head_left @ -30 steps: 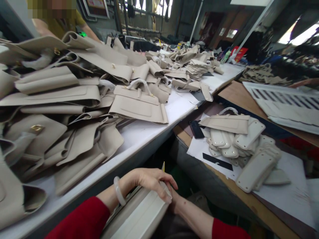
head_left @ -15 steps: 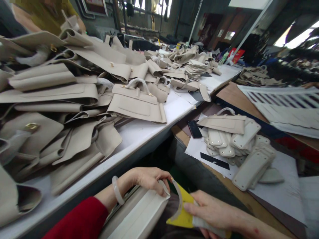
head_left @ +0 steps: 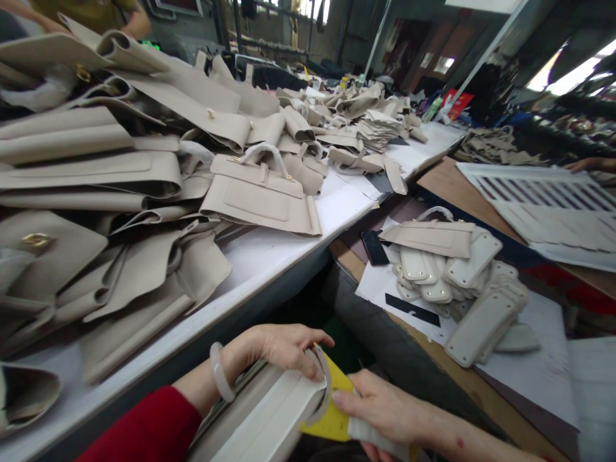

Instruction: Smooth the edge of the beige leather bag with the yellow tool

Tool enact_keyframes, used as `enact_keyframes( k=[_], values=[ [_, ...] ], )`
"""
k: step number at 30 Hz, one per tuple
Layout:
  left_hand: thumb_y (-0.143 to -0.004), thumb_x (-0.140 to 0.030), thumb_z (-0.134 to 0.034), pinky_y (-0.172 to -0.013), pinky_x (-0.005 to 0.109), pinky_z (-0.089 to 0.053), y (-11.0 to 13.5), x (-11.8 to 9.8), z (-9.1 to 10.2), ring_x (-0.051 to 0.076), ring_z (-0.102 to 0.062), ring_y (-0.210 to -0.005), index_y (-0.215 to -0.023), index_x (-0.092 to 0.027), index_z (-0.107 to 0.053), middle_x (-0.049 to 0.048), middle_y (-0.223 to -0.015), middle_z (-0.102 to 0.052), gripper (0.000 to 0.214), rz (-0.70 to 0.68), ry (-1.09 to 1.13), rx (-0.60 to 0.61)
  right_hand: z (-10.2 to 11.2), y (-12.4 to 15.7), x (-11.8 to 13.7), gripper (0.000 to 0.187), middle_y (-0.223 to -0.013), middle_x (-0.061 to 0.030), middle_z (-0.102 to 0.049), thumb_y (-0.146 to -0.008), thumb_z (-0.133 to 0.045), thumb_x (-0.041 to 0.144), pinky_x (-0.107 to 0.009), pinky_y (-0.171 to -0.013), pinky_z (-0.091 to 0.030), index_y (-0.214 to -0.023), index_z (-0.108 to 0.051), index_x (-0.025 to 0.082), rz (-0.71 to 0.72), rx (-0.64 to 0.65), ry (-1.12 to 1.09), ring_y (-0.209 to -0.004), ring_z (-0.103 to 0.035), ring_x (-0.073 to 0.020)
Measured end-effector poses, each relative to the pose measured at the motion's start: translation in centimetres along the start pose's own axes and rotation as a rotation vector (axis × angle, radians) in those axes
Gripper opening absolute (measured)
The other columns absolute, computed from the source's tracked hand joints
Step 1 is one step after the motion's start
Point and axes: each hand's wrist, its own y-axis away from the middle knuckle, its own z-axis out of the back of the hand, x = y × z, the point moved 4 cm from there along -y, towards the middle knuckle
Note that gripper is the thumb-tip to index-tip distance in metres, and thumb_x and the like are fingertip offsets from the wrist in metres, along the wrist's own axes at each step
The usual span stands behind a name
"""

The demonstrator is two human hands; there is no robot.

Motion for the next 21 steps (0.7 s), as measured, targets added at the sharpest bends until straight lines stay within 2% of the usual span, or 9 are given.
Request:
enact_keyframes(
  k=[4, 8, 11, 17, 21],
  values=[
    [-0.068, -0.046, -0.069, -0.080, 0.031, -0.053, 0.0, 0.0, 0.1, 0.029, -0.064, -0.098, -0.145, -0.012, -0.045, 0.0120, -0.115, -0.068, 0.088, 0.005, 0.002, -0.011, -0.5, -0.5, -0.3, 0.050, -0.048, 0.0027, -0.057, -0.090, -0.047, 0.066, -0.012, -0.031, -0.030, -0.096, -0.056, 0.018, 0.014, 0.006, -0.029, -0.028, -0.040, -0.0062],
    [-0.069, -0.045, -0.069, -0.075, 0.028, -0.051, -0.1, 0.4, 0.1, 0.027, -0.064, -0.095, -0.145, -0.012, -0.044, 0.0111, -0.111, -0.069, 0.087, -0.010, 0.017, -0.024, -1.0, -0.8, -0.4, 0.062, -0.050, 0.0025, -0.057, -0.085, -0.048, 0.074, -0.015, -0.035, -0.036, -0.095, -0.059, 0.014, 0.065, -0.030, -0.041, -0.032, -0.042, -0.0063],
    [-0.069, -0.042, -0.070, -0.070, 0.026, -0.050, -0.2, 0.7, 0.1, 0.026, -0.064, -0.091, -0.147, -0.009, -0.041, 0.0113, -0.107, -0.070, 0.089, -0.028, 0.076, -0.012, -1.3, -1.0, -0.2, 0.068, -0.052, 0.0016, -0.057, -0.081, -0.050, 0.078, -0.015, -0.037, -0.036, -0.092, -0.063, 0.013, 0.079, -0.088, -0.055, -0.035, -0.045, -0.0067],
    [-0.068, -0.037, -0.073, -0.069, 0.025, -0.049, -0.4, 1.3, -0.1, 0.024, -0.064, -0.092, -0.150, -0.012, -0.034, 0.0104, -0.109, -0.069, 0.094, -0.018, 0.147, -0.032, -2.4, -1.9, 0.2, 0.072, -0.047, 0.0020, -0.052, -0.069, -0.053, 0.085, -0.018, -0.034, -0.031, -0.080, -0.059, 0.015, 0.068, -0.129, -0.146, -0.034, -0.043, -0.0077],
    [-0.072, -0.033, -0.075, -0.076, 0.029, -0.049, -0.6, 1.7, -1.0, 0.020, -0.063, -0.090, -0.155, -0.020, -0.015, 0.0078, -0.111, -0.067, 0.103, -0.081, 0.392, -0.032, -3.6, -3.3, 0.8, 0.076, -0.044, 0.0016, -0.050, -0.067, -0.045, 0.090, -0.018, -0.033, -0.029, -0.076, -0.056, 0.016, 0.141, -0.157, -0.154, -0.032, -0.042, -0.0088]
  ],
)
